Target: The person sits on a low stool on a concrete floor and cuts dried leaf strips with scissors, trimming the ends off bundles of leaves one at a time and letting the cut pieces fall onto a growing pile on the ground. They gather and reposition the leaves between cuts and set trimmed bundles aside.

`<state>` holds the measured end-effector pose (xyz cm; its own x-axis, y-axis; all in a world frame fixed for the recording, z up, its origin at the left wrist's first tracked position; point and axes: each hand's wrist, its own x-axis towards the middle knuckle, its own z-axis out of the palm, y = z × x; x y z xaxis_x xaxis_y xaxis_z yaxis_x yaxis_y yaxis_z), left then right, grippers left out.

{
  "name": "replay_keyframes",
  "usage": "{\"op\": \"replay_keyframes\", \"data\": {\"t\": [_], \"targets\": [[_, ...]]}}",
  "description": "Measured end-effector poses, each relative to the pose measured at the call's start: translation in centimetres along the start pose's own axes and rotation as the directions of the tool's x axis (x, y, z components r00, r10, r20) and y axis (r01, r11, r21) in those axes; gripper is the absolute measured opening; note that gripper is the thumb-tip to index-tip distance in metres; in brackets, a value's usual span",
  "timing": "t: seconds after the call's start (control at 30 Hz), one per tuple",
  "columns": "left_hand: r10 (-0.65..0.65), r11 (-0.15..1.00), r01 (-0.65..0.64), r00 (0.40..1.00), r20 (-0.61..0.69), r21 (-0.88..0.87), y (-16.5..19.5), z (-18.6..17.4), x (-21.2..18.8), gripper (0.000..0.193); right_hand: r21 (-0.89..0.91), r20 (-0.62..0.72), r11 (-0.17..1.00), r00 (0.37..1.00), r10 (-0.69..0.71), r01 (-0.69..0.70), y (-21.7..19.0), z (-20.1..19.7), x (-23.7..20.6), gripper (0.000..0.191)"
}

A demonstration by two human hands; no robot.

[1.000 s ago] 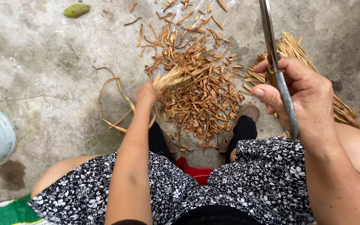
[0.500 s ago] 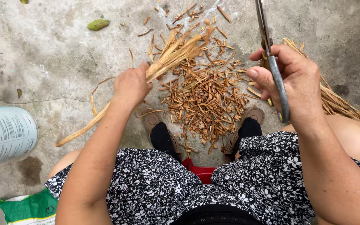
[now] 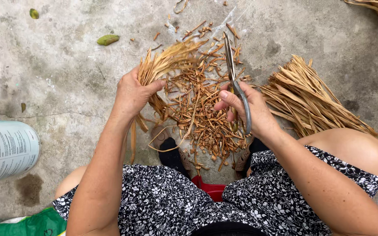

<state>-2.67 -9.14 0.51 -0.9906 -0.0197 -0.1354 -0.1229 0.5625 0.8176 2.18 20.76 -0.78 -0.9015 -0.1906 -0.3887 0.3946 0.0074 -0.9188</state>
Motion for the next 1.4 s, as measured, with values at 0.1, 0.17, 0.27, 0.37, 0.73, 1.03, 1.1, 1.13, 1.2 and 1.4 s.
{"op": "replay_keyframes", "data": {"t": [0.1,0.17,0.27,0.37,0.73,1.03,1.1,1.13,1.2,1.4], "targets": [[0.175,0.959,-0.141,0.977,-0.124,0.245,0.6,-0.1,-0.9,0.032,0.013,0.009,1.000,1.000,-0.014,0.014,-0.2,0.1,0.5,0.038],[0.270,0.895,-0.182,0.947,-0.171,0.406,0.1,0.4,-1.4,0.027,0.057,-0.019,0.997,0.999,-0.043,0.044,-0.9,-0.3,0.9,0.039],[0.322,0.815,-0.212,0.939,-0.118,0.539,-2.4,2.4,-1.7,0.021,0.004,-0.098,0.996,0.992,-0.085,0.086,-2.1,-1.4,0.6,0.040],[0.183,0.712,-0.238,0.971,0.153,0.660,-6.5,7.3,-3.1,0.026,-0.013,-0.128,0.988,0.979,-0.156,0.156,-2.9,-2.0,0.1,0.042],[-0.339,0.848,0.221,0.925,0.173,0.481,-17.0,12.2,2.3,0.027,0.159,-0.146,0.964,0.970,-0.192,0.214,-4.0,-4.4,-1.6,0.040],[-0.303,0.895,0.260,0.951,0.067,0.363,-15.1,16.5,5.8,0.026,0.133,-0.163,0.977,0.976,-0.146,0.168,-4.4,-3.5,-1.5,0.041],[-0.274,0.906,0.256,0.962,0.005,0.338,-15.2,18.2,6.2,0.026,0.119,-0.172,0.982,0.977,-0.126,0.147,-4.4,-3.2,-1.4,0.041],[-0.263,0.909,0.257,0.964,-0.027,0.328,-15.3,19.1,6.3,0.027,0.112,-0.177,0.984,0.977,-0.116,0.137,-4.4,-3.2,-1.3,0.041],[-0.260,0.910,0.270,0.963,-0.072,0.315,-15.6,20.2,6.5,0.030,0.091,-0.182,0.988,0.977,-0.108,0.126,-4.5,-3.0,-1.3,0.040],[-0.300,0.921,0.326,0.943,-0.147,0.211,-15.9,22.2,7.4,0.045,0.038,-0.172,0.997,0.983,-0.058,0.066,-4.5,-2.6,-1.8,0.040]]}}
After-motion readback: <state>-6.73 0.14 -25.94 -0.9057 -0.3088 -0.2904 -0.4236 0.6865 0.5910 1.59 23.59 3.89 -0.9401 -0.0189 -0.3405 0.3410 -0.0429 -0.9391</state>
